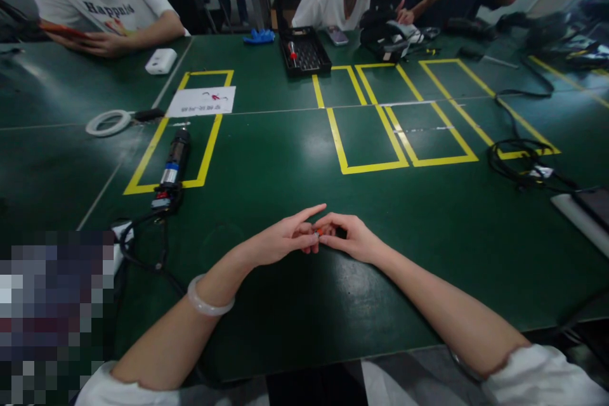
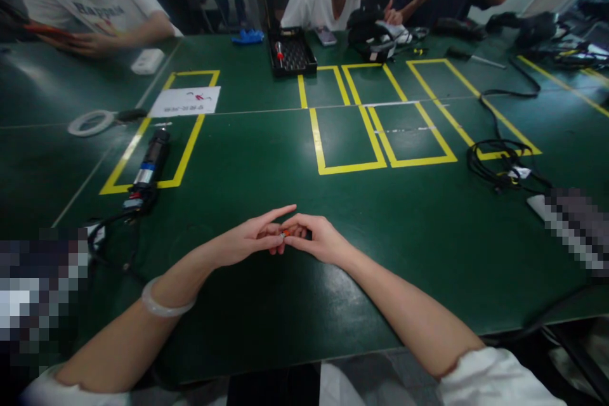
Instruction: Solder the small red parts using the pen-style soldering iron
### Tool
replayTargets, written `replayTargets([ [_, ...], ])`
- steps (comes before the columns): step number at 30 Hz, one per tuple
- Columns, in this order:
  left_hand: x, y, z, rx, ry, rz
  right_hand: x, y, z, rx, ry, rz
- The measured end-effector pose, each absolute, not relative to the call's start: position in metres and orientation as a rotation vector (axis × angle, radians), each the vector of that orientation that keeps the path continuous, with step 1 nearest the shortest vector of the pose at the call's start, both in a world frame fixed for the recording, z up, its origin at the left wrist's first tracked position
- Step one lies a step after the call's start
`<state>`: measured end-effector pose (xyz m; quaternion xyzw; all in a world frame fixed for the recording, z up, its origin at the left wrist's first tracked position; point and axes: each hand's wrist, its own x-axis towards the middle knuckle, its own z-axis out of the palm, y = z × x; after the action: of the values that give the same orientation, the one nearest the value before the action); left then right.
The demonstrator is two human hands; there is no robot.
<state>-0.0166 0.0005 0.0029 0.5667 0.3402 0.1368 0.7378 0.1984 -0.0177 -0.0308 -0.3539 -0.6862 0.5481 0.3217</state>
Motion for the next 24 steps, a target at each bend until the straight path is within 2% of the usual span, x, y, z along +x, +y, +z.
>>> replayTargets([
  [8,-0.016,0.005,-0.008,1.195,0.92,0.398,0.198,-0.018,-0.028,-1.012,-1.687,1.415],
  [24,-0.014,-0.002,-0.01,1.42,0.926,0.542,0.197,-0.017,-0.03,-1.063,-1.664,1.308],
])
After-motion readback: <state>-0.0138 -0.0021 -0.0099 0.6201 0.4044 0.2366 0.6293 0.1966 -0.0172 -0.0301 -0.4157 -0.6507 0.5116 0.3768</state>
